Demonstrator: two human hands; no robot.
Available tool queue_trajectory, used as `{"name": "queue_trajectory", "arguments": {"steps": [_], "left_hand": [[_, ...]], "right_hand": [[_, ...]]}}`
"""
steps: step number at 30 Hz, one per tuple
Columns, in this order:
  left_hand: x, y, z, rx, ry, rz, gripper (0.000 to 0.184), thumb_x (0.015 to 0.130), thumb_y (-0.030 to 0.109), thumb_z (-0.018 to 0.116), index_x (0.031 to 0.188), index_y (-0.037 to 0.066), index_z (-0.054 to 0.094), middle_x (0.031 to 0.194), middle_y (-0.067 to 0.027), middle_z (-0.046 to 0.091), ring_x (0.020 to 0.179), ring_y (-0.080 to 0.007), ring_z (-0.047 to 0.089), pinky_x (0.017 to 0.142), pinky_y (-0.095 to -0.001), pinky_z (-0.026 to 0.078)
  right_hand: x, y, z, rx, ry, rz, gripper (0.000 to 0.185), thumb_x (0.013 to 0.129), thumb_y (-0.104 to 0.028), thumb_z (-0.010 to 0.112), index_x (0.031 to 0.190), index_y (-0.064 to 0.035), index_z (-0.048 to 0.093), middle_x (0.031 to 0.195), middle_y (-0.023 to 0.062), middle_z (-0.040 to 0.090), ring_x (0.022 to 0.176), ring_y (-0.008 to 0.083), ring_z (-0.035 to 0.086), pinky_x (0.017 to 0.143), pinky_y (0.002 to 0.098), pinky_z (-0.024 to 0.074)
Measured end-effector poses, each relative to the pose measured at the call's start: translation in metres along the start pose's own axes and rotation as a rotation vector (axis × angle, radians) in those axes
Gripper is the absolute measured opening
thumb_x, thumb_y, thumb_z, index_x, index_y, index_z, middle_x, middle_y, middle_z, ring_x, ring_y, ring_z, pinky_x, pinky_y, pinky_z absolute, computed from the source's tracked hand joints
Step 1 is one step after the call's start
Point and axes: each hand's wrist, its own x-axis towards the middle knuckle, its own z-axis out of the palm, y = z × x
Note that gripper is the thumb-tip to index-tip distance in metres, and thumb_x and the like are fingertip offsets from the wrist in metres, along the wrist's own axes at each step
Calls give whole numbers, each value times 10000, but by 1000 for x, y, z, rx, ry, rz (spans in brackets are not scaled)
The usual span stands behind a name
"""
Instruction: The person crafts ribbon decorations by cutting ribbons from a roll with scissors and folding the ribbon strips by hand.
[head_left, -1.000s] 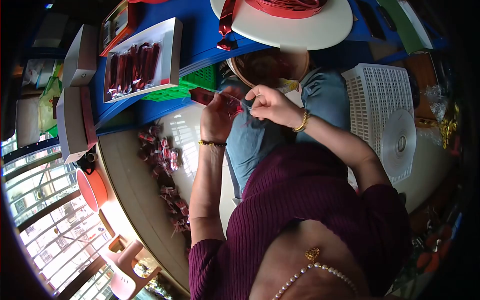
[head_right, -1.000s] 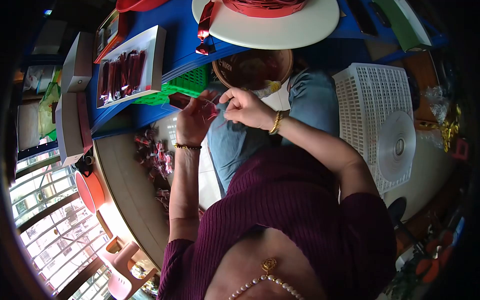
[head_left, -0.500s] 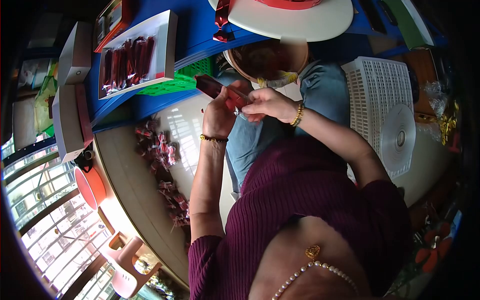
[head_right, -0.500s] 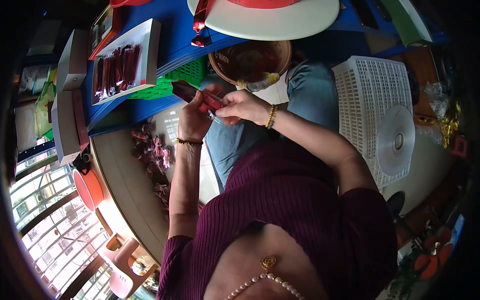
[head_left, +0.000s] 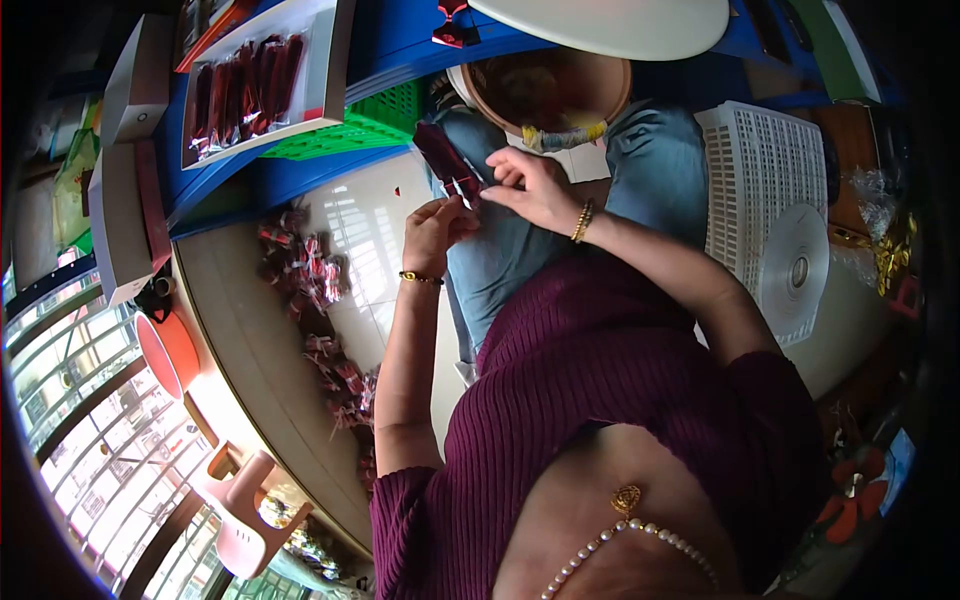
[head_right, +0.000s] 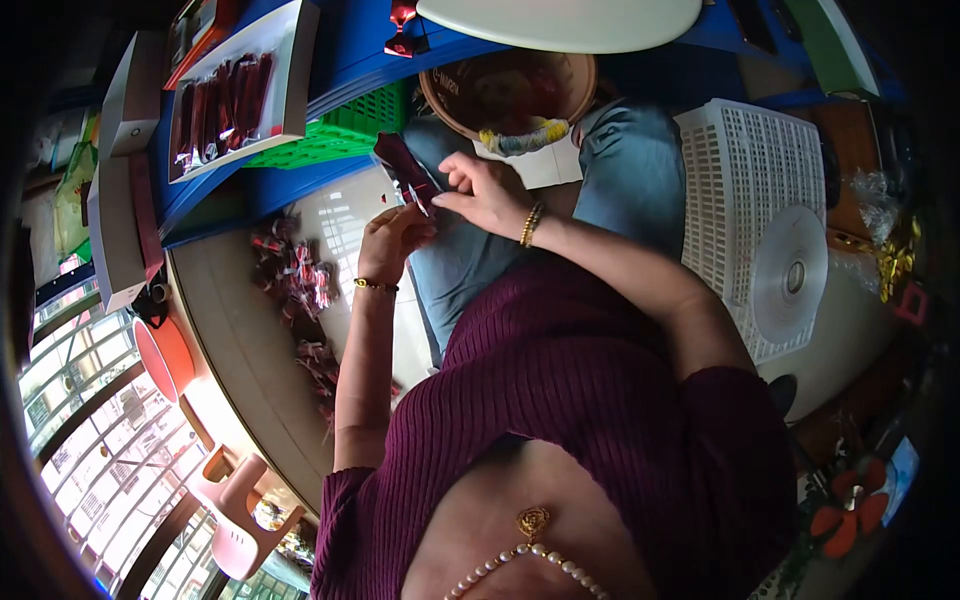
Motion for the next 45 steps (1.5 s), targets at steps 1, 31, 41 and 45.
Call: {"name": "queue_trajectory", "arguments": {"steps": [1, 31, 41, 45], "left_hand": [[-3, 4, 2, -25, -2, -19, 202, 904, 185, 519, 896, 8, 617, 810, -112, 658, 696, -184, 649, 619, -288, 520], [16, 2, 2, -35, 51, 112, 138, 867, 120, 556, 819, -2, 597, 715, -71, 624, 573, -121, 559, 515, -223, 415], [25, -6, -4, -79, 129, 126, 122, 854, 110, 565, 834, -5, 599, 726, -57, 622, 591, -128, 580, 552, -243, 460], [25, -7, -9, 49, 96, 128, 227, 862, 151, 544, 764, -49, 591, 694, -110, 641, 602, -159, 614, 573, -265, 475]], "right_hand": [[0, -1, -6, -32, -30, -113, 290, 712, -88, 718, 954, -32, 568, 827, 48, 590, 727, 121, 592, 628, 258, 481], [22, -24, -8, -258, -273, -512, 219, 688, -118, 698, 710, -72, 485, 761, 52, 513, 784, 234, 546, 721, 356, 422], [18, -14, 11, -364, -236, -635, 127, 733, -91, 601, 662, -63, 499, 732, 106, 585, 717, 260, 601, 690, 377, 458], [20, -23, -9, 9, -198, -421, 96, 713, -31, 604, 733, -52, 512, 629, 116, 561, 573, 273, 587, 498, 357, 431]]}}
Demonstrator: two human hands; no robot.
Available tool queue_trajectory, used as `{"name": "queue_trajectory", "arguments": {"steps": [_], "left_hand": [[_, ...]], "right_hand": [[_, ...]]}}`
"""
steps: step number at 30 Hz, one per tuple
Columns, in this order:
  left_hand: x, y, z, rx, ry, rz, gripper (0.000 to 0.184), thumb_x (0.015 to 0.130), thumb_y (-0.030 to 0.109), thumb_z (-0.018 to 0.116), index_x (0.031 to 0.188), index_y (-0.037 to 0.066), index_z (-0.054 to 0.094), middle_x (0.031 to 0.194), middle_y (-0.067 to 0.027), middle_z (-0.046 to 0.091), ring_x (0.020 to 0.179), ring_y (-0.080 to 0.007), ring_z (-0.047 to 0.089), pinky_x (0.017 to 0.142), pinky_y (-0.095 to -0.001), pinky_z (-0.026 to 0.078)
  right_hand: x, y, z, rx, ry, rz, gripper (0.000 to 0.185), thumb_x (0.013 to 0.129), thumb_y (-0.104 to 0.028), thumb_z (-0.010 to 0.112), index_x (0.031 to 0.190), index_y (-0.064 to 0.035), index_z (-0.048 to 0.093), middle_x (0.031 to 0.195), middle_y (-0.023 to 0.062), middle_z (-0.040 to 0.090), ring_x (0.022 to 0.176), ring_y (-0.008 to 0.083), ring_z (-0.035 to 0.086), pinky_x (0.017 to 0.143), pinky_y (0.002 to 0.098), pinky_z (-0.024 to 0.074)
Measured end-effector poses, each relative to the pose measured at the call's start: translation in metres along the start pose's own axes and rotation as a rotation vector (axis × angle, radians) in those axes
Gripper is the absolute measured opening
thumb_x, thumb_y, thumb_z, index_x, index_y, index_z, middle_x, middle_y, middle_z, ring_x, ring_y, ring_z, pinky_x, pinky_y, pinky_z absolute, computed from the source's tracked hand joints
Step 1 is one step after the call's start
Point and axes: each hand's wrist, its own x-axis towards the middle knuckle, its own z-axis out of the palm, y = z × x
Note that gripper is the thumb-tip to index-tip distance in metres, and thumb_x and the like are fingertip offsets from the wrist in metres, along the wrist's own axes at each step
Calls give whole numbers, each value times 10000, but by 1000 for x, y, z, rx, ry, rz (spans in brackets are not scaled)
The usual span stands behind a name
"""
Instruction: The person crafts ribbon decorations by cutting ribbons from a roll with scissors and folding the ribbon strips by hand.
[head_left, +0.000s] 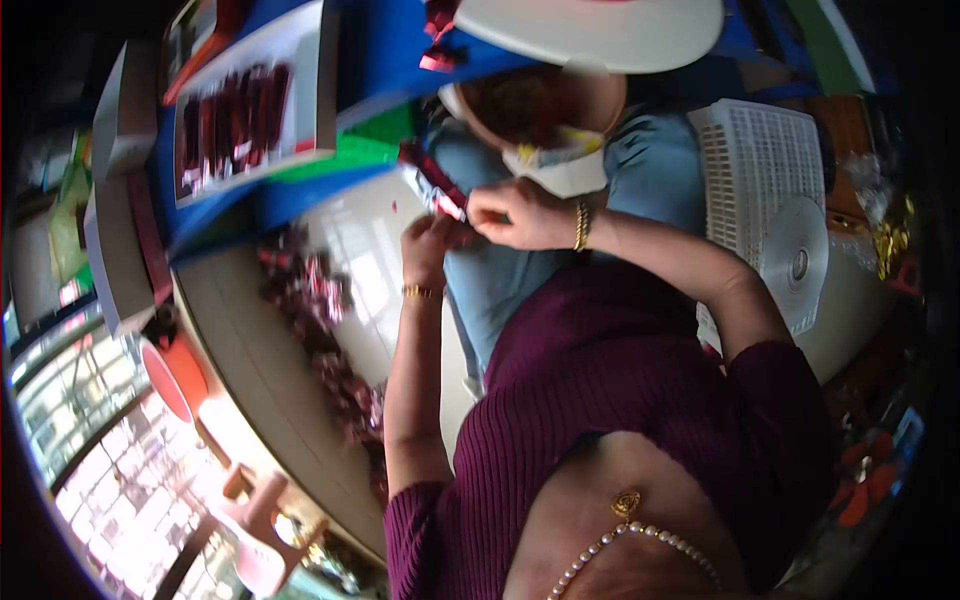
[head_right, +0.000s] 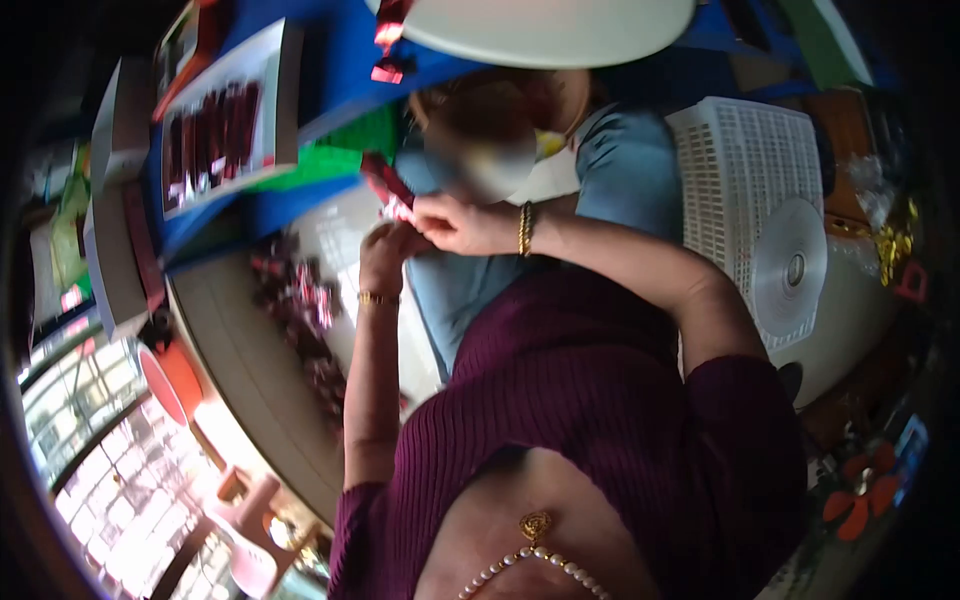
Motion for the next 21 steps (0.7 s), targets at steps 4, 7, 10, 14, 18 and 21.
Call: {"name": "queue_trajectory", "arguments": {"steps": [4, 7, 10, 14, 18, 21], "left_hand": [[4, -12, -4, 294, -63, 259, 222, 852, 166, 547, 767, -27, 616, 722, -51, 622, 646, -99, 554, 589, -244, 440], [1, 0, 10, -88, 76, 31, 129, 865, 86, 541, 772, 7, 585, 713, -15, 581, 602, -79, 512, 532, -213, 410], [4, 0, 4, -129, 66, -25, 93, 858, 77, 550, 814, 13, 603, 726, -14, 590, 616, -86, 541, 536, -217, 436], [5, -3, 9, -99, 53, 20, 91, 844, 67, 567, 777, 11, 594, 688, -3, 571, 594, -83, 514, 520, -212, 398], [9, 2, 4, -72, 13, 68, 120, 837, 57, 525, 733, 20, 571, 644, -1, 546, 580, -99, 516, 529, -243, 423], [10, -4, -9, 255, -138, 320, 110, 829, 74, 533, 750, 9, 576, 699, -44, 592, 646, -133, 585, 584, -242, 463]], "right_hand": [[5, 17, 10, 17, -74, -150, 147, 657, -112, 668, 728, -54, 554, 719, 101, 557, 693, 274, 574, 619, 395, 453], [9, 20, 24, -328, -127, -257, 170, 722, -152, 620, 669, -64, 484, 765, 99, 536, 748, 263, 560, 662, 396, 448], [10, 17, 27, -380, -65, -295, 161, 766, -161, 588, 698, -54, 489, 749, 96, 546, 731, 280, 579, 645, 390, 453], [4, 17, 19, -263, -100, -130, 133, 750, -144, 574, 695, -37, 517, 649, 135, 562, 653, 317, 593, 603, 417, 462], [-2, -7, -6, -45, -27, -115, 162, 686, -140, 660, 662, -57, 524, 652, 118, 557, 630, 307, 575, 585, 412, 440], [-6, -5, -25, 22, 13, 11, 145, 700, -113, 653, 655, -47, 532, 640, 104, 528, 667, 278, 552, 595, 380, 439]]}}
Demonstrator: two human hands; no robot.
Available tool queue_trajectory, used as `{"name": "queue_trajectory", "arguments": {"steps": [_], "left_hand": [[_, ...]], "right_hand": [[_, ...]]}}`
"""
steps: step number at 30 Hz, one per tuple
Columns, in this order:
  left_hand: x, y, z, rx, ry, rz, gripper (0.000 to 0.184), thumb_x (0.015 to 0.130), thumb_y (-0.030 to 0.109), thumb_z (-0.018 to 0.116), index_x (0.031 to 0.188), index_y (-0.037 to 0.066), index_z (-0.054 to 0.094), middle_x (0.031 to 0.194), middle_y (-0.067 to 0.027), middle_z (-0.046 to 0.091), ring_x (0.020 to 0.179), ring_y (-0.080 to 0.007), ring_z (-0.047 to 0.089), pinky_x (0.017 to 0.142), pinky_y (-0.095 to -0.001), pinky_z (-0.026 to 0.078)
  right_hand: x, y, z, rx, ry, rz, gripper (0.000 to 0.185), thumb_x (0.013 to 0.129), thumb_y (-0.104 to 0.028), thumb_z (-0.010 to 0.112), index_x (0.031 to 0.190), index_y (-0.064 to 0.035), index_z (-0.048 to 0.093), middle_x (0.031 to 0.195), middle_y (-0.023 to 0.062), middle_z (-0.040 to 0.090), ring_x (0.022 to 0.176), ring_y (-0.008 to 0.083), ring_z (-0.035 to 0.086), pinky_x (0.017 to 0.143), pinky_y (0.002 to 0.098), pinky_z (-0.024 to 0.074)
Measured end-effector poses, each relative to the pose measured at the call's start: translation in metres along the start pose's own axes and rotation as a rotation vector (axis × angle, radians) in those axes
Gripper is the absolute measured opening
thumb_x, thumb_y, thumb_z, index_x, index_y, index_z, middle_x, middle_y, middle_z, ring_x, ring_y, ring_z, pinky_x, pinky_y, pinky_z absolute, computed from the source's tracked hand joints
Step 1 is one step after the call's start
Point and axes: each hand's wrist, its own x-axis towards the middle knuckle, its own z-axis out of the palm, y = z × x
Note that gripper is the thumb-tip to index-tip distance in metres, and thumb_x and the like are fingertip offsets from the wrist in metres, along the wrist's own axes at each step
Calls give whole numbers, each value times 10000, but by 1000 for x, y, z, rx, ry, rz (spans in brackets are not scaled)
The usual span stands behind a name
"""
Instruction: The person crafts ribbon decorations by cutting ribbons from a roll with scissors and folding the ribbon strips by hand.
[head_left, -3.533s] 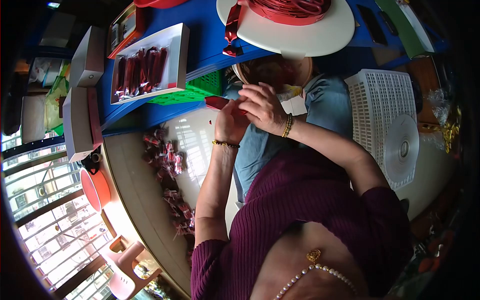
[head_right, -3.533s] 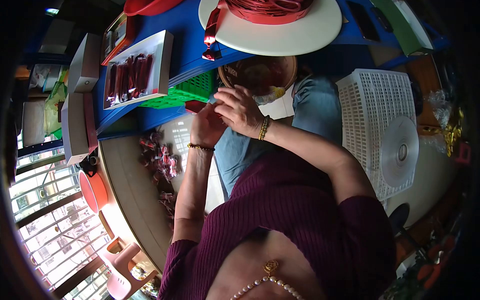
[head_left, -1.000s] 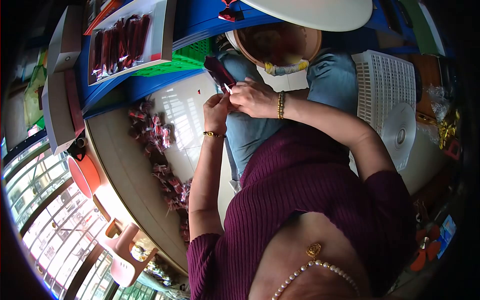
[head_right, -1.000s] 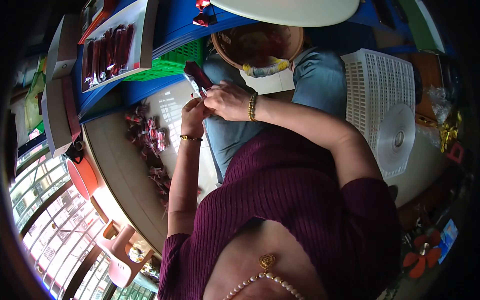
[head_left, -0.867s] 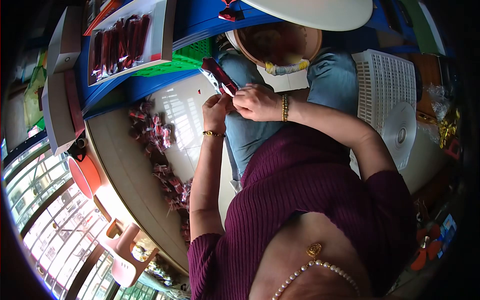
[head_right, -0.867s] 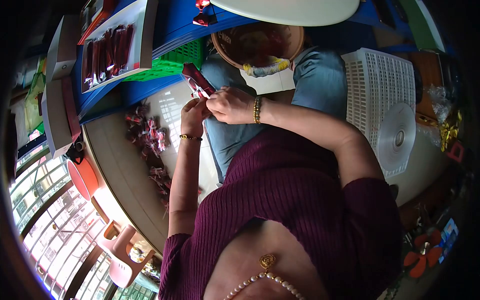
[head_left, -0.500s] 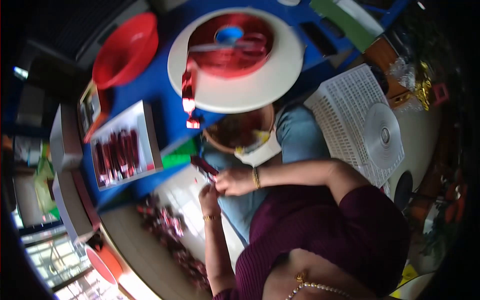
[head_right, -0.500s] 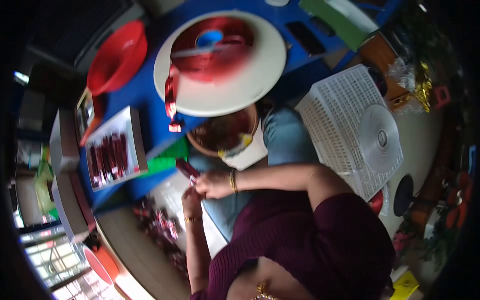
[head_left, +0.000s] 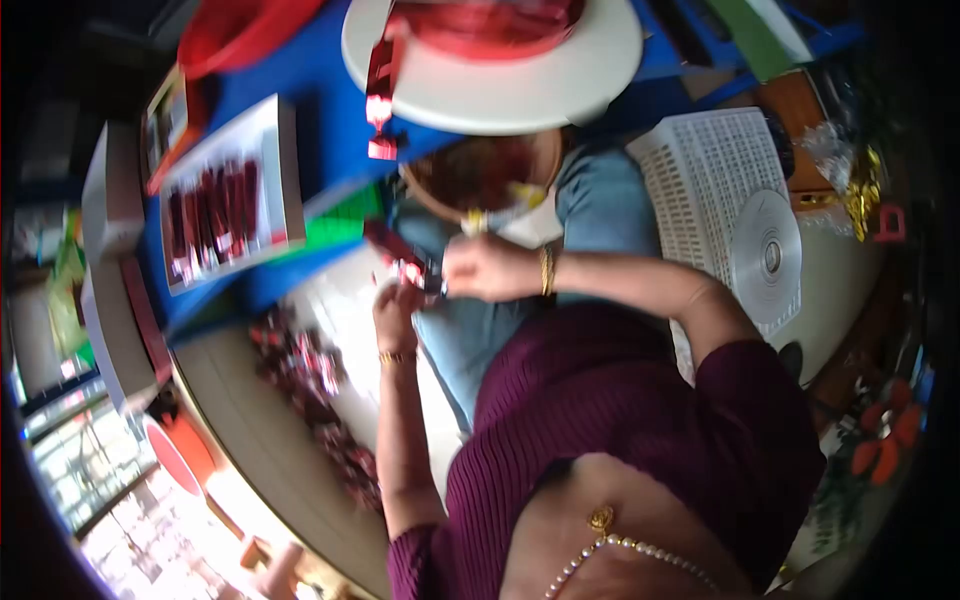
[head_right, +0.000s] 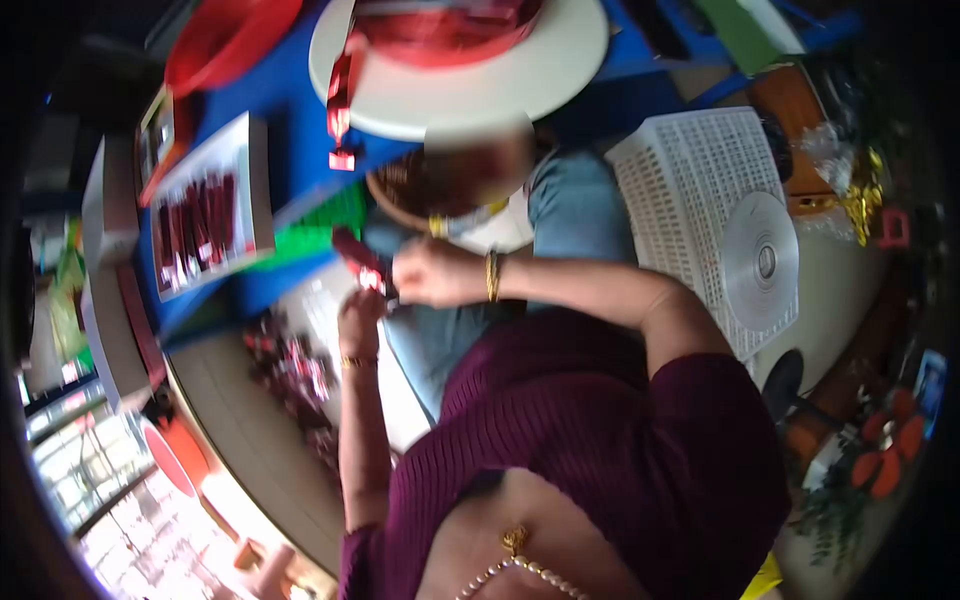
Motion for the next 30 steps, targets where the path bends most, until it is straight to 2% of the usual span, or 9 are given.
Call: {"name": "queue_trajectory", "arguments": {"steps": [2, 3, 9, 15, 18, 20, 23, 28, 30], "left_hand": [[3, -26, 3, 27, 14, 222, 137, 853, 102, 536, 762, 7, 578, 680, -33, 563, 645, -133, 577, 605, -258, 456], [-6, 20, 9, -281, 51, -212, 132, 851, 113, 553, 775, 11, 588, 653, -33, 556, 649, -134, 581, 602, -255, 448], [0, 7, -6, -366, -29, -347, 130, 851, 141, 579, 809, 26, 621, 723, -58, 629, 631, -126, 589, 614, -239, 445], [-4, 13, -5, -107, -37, -308, 137, 842, 118, 581, 844, -8, 634, 749, -73, 641, 651, -132, 599, 635, -249, 479], [-5, 15, -3, 21, -25, -296, 117, 820, 76, 585, 848, -29, 627, 746, -87, 645, 628, -139, 599, 614, -257, 485], [-5, 9, -2, -128, 1, -217, 119, 791, 23, 595, 892, -39, 581, 751, -106, 649, 622, -143, 602, 593, -262, 487], [-5, 14, 4, -115, 58, -253, 232, 765, 0, 613, 975, -35, 520, 751, -116, 651, 631, -153, 607, 589, -258, 483], [-12, 8, 15, 527, 286, 129, 385, 706, 56, 673, 1034, 2, 480, 758, -105, 617, 679, -173, 591, 609, -282, 459], [-13, 18, 23, 732, 420, 439, 367, 673, 17, 654, 1005, 27, 498, 865, -124, 562, 785, -257, 556, 696, -350, 442]], "right_hand": [[4, 24, -19, -98, 106, -7, 146, 708, -81, 690, 691, -25, 556, 678, 95, 561, 599, 178, 548, 567, 306, 439], [6, 33, -27, -98, 139, 104, 115, 724, -52, 682, 707, -27, 571, 663, 51, 569, 604, 107, 539, 562, 265, 439], [30, 92, -67, -279, 344, 191, 131, 757, -66, 663, 689, -20, 561, 639, 24, 577, 563, 75, 533, 529, 247, 444], [30, 116, -91, -307, -661, 615, 204, 799, -185, 592, 847, 5, 647, 752, 120, 655, 720, 188, 624, 683, 306, 479], [12, 141, -87, -372, -4, 226, 246, 848, -193, 564, 974, 16, 594, 948, 133, 619, 777, 214, 572, 727, 329, 455], [9, 136, -88, -370, -43, 223, 237, 857, -216, 553, 890, 16, 585, 868, 125, 600, 721, 225, 556, 693, 346, 454], [5, 100, -86, -391, -598, 529, 294, 865, -270, 552, 736, -11, 506, 684, 111, 464, 648, 227, 509, 621, 357, 432], [6, 96, -85, -753, 291, 145, 263, 838, -198, 582, 1037, -27, 605, 1100, 124, 594, 982, 283, 561, 838, 349, 444], [3, 81, -81, -736, 159, 146, 324, 818, -142, 591, 1126, -47, 565, 1192, 123, 541, 1077, 295, 522, 922, 364, 418]]}}
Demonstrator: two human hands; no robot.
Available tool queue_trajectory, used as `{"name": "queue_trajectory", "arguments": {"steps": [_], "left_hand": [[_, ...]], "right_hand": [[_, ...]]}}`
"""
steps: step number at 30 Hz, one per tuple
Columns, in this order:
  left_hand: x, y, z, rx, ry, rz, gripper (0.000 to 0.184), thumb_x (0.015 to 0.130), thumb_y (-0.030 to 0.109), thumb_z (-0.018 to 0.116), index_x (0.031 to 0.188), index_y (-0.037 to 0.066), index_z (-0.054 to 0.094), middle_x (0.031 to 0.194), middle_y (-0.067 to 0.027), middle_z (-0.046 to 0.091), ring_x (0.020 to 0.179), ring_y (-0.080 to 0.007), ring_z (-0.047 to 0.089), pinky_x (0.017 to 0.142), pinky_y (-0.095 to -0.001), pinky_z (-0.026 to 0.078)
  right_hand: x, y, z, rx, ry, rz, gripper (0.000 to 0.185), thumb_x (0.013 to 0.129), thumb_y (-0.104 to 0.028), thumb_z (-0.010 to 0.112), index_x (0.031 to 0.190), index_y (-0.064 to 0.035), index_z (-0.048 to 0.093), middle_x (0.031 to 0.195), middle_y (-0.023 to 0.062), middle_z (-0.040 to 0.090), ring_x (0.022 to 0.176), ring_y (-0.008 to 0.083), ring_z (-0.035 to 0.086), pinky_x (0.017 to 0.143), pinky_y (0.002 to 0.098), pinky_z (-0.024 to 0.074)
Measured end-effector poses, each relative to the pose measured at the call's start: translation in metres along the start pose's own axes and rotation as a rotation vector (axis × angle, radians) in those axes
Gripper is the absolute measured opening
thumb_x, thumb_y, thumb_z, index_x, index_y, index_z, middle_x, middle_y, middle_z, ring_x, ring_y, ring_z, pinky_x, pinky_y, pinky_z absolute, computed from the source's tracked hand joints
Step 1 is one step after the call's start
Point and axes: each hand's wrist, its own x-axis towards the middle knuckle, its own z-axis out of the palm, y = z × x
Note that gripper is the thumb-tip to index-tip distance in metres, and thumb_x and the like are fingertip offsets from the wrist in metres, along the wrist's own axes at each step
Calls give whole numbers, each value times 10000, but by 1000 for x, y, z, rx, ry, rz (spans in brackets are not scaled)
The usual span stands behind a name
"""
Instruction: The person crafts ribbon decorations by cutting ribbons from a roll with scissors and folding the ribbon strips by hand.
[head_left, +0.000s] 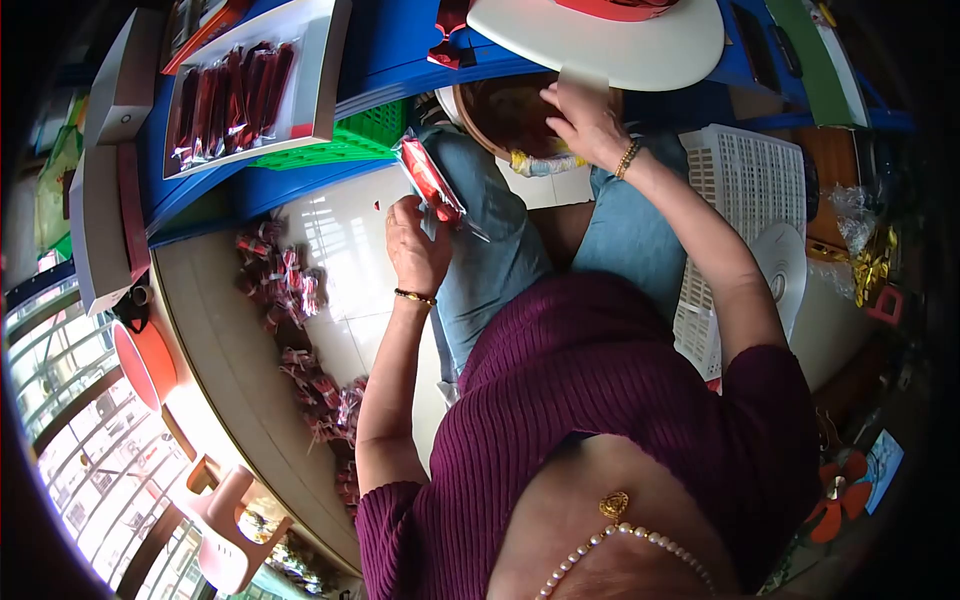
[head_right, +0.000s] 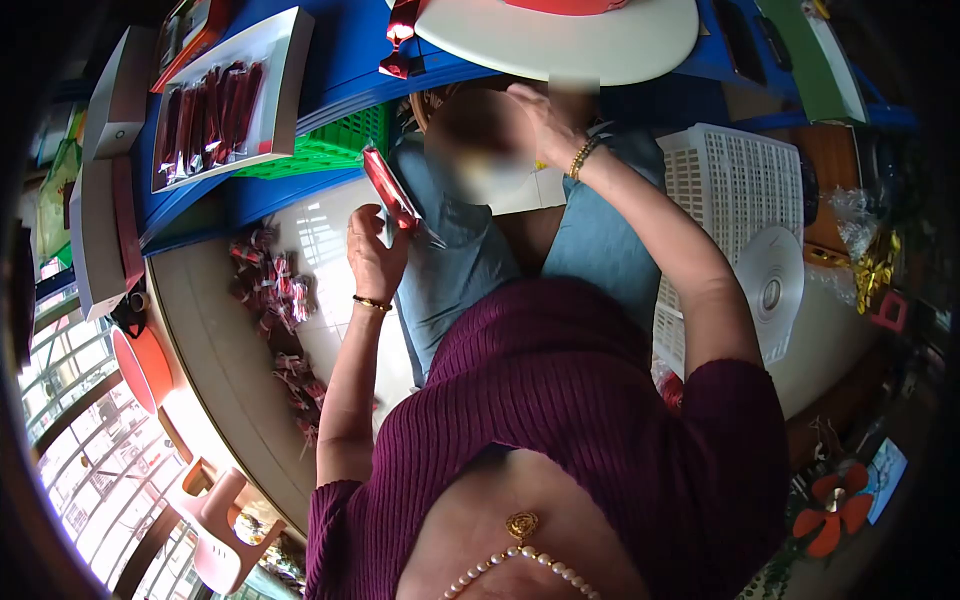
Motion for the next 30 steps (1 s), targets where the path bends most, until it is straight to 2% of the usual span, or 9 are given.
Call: {"name": "queue_trajectory", "arguments": {"steps": [2, 5, 8, 11, 15, 19, 25, 28, 30], "left_hand": [[1, 7, -2, 41, -23, 94, 317, 665, -9, 625, 965, 31, 529, 929, -150, 551, 820, -304, 541, 737, -370, 435], [-7, 9, 1, -71, -85, 188, 221, 684, -80, 552, 870, 38, 574, 885, -132, 565, 846, -310, 546, 734, -364, 450], [-12, 10, -6, -55, -111, 230, 317, 676, -83, 517, 953, 46, 603, 954, -107, 580, 873, -298, 549, 752, -367, 458], [-19, 9, -10, -49, -141, 252, 404, 673, -75, 496, 1039, 50, 613, 1022, -108, 588, 916, -297, 552, 796, -364, 460], [-28, -2, -14, -75, -174, 272, 466, 672, -91, 449, 1090, 40, 611, 1122, -128, 576, 1020, -312, 541, 878, -359, 448], [-34, -6, -11, -88, -167, 293, 448, 676, -76, 440, 1081, 29, 599, 1178, -137, 554, 1059, -325, 528, 906, -377, 433], [-38, 0, -13, -172, -129, 262, 295, 696, -15, 571, 989, 16, 564, 1188, -148, 548, 1076, -333, 521, 907, -385, 417], [-41, 4, -8, -123, -88, 216, 215, 710, 36, 658, 909, 23, 579, 1164, -135, 560, 1050, -317, 532, 876, -369, 423], [-46, 2, 3, -260, 38, 84, 154, 725, 75, 689, 835, 22, 595, 1121, -122, 576, 1013, -292, 543, 853, -357, 426]], "right_hand": [[-6, -12, -1, 106, -62, -100, 381, 797, -88, 592, 1171, -53, 530, 1242, 134, 491, 1097, 296, 505, 947, 361, 405], [-10, -52, 1, 185, -67, -376, 403, 732, -37, 608, 1130, -77, 562, 1152, 111, 516, 1039, 290, 517, 912, 376, 424], [-26, -80, 26, 165, -89, -630, 386, 704, -48, 628, 1081, -119, 593, 1160, 83, 504, 1040, 249, 508, 867, 368, 426], [-28, -88, 45, 166, -127, -731, 335, 724, -81, 611, 1056, -120, 594, 1129, 71, 531, 1005, 211, 517, 839, 342, 403], [-24, -84, 55, 220, -129, -734, 172, 735, -92, 619, 906, -96, 636, 1047, 28, 587, 971, 184, 536, 851, 338, 398], [-23, -79, 57, 243, -128, -756, 180, 730, -90, 629, 910, -88, 635, 1053, 36, 587, 963, 186, 543, 849, 338, 403], [-22, -85, 64, 388, -74, -641, 86, 754, -94, 628, 835, -69, 643, 928, 50, 613, 827, 204, 587, 742, 319, 464], [-23, -93, 59, 437, -135, -549, 40, 760, -97, 631, 780, -63, 639, 860, 57, 613, 774, 214, 592, 697, 318, 477], [-25, -98, 54, 487, -266, -375, 85, 756, -85, 647, 803, -16, 638, 865, 71, 612, 753, 239, 588, 687, 320, 473]]}}
